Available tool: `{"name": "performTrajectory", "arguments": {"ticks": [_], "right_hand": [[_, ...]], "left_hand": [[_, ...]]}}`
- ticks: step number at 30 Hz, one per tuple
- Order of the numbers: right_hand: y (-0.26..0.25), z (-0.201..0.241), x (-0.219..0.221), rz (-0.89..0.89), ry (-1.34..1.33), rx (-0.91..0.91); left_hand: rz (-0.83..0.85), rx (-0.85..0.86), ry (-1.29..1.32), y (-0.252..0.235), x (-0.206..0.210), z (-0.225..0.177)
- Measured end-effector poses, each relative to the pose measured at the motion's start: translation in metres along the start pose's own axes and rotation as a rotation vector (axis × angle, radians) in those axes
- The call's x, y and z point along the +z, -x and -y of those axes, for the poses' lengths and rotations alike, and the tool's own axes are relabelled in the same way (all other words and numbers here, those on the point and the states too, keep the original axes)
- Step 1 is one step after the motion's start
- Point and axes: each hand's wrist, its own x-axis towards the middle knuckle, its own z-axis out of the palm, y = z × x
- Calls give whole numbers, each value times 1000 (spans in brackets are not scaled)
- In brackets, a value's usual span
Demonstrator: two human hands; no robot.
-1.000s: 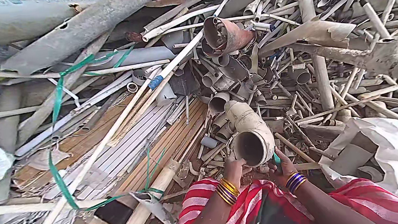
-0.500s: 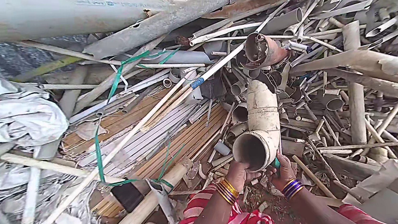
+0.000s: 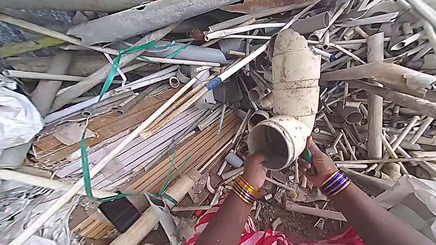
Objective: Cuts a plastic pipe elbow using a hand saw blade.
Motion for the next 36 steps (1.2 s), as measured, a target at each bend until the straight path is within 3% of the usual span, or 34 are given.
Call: {"name": "performTrajectory", "arguments": {"ticks": [2, 5, 7, 9, 13, 16, 19, 21, 23, 26, 27, 31, 33, 36], "right_hand": [[0, 3, -10, -104, 80, 21], [-1, -8, -32, -311, 96, 63], [0, -14, -41, -441, 197, 59], [11, -25, -53, -463, 441, -20], [23, -34, -76, -301, 1084, -481], [41, -43, -77, -229, 1406, -910], [61, -41, -69, -208, 1565, -1255], [70, -41, -64, -239, 1595, -1359], [68, -46, -65, -261, 1626, -1328], [55, -49, -72, -237, 1729, -980], [54, -47, -73, -257, 1751, -952], [67, -38, -62, -348, 1706, -1269], [65, -41, -68, -337, 1742, -1285], [58, -40, -76, -293, 1834, -873]], "left_hand": [[-26, -153, 71, -10, 7, -1], [-49, -306, 127, -23, -1, 30], [-55, -299, 74, -32, -10, 54], [-81, -242, -48, -27, -17, 64], [-143, -215, 38, -36, -8, 53], [-158, -270, 158, -38, -8, 57], [-184, -248, 178, -40, -1, 62], [-201, -229, 177, -39, 6, 68], [-213, -242, 215, -36, 12, 77], [-231, -246, 259, -30, 21, 88], [-232, -241, 256, -29, 23, 91], [-232, -222, 234, -30, 25, 99], [-231, -235, 249, -31, 26, 101], [-225, -229, 222, -32, 24, 106]]}}
